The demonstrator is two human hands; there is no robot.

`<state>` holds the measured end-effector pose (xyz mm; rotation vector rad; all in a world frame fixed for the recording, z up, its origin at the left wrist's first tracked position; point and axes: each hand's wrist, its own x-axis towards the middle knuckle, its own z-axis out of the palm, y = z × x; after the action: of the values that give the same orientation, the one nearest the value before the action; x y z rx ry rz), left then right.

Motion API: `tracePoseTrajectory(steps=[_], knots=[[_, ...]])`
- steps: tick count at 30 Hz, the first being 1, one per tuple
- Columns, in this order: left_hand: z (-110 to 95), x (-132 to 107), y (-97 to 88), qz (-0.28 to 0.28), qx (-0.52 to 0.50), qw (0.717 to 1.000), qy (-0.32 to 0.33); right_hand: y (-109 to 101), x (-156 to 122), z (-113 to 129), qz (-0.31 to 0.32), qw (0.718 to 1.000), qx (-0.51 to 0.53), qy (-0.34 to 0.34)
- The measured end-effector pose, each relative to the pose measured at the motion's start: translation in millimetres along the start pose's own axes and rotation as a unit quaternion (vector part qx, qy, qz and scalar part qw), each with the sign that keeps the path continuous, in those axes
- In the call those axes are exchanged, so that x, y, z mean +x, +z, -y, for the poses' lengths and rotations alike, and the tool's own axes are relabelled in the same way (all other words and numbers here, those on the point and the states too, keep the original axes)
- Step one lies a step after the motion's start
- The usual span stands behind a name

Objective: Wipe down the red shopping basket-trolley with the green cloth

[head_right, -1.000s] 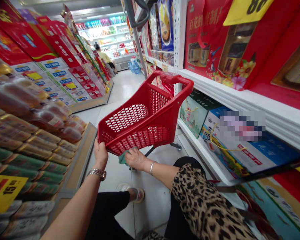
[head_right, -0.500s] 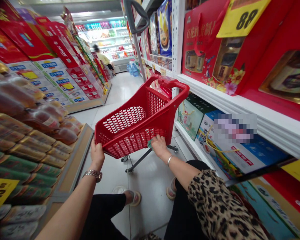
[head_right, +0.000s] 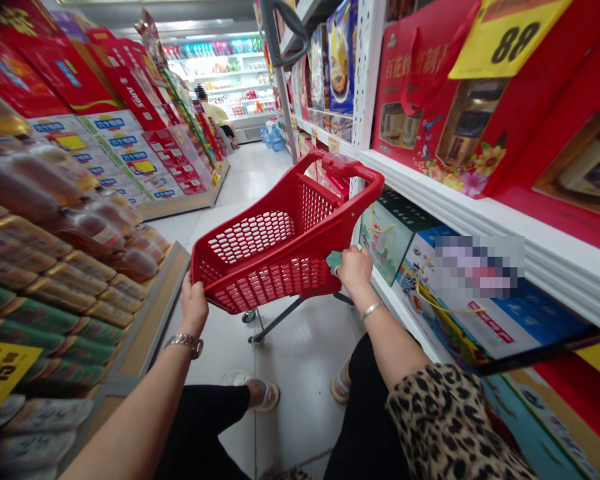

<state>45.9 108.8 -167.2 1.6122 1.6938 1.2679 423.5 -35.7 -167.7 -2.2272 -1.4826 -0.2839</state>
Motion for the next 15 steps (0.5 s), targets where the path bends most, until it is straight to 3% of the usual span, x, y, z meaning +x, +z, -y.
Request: tracePoseTrajectory(steps=[4,7,10,12,15], knots=[[-7,-3,-0.5,0.002,-0.004,0.999,-0.033,-18,-4,12,-0.020,0.997,0.066,-0.025],[-10,-4,-1.2,0.009,-0.016,0.999,-0.042,-25,-7,26,-0.116,0.985,0.108,-0.061],[-11,-2,-1.5,0.009,-0.035,0.998,-0.045,-22,-5,33,-0.201,0.973,0.106,-0.048],[-11,-1,-1.6,0.007,-0.042,0.998,-0.044,-18,-3,36,-0.210,0.972,0.099,-0.038],[-14,1,-2.9,0.012,-0.034,0.999,-0.040,-10,-5,44,-0.160,0.982,0.085,-0.043]])
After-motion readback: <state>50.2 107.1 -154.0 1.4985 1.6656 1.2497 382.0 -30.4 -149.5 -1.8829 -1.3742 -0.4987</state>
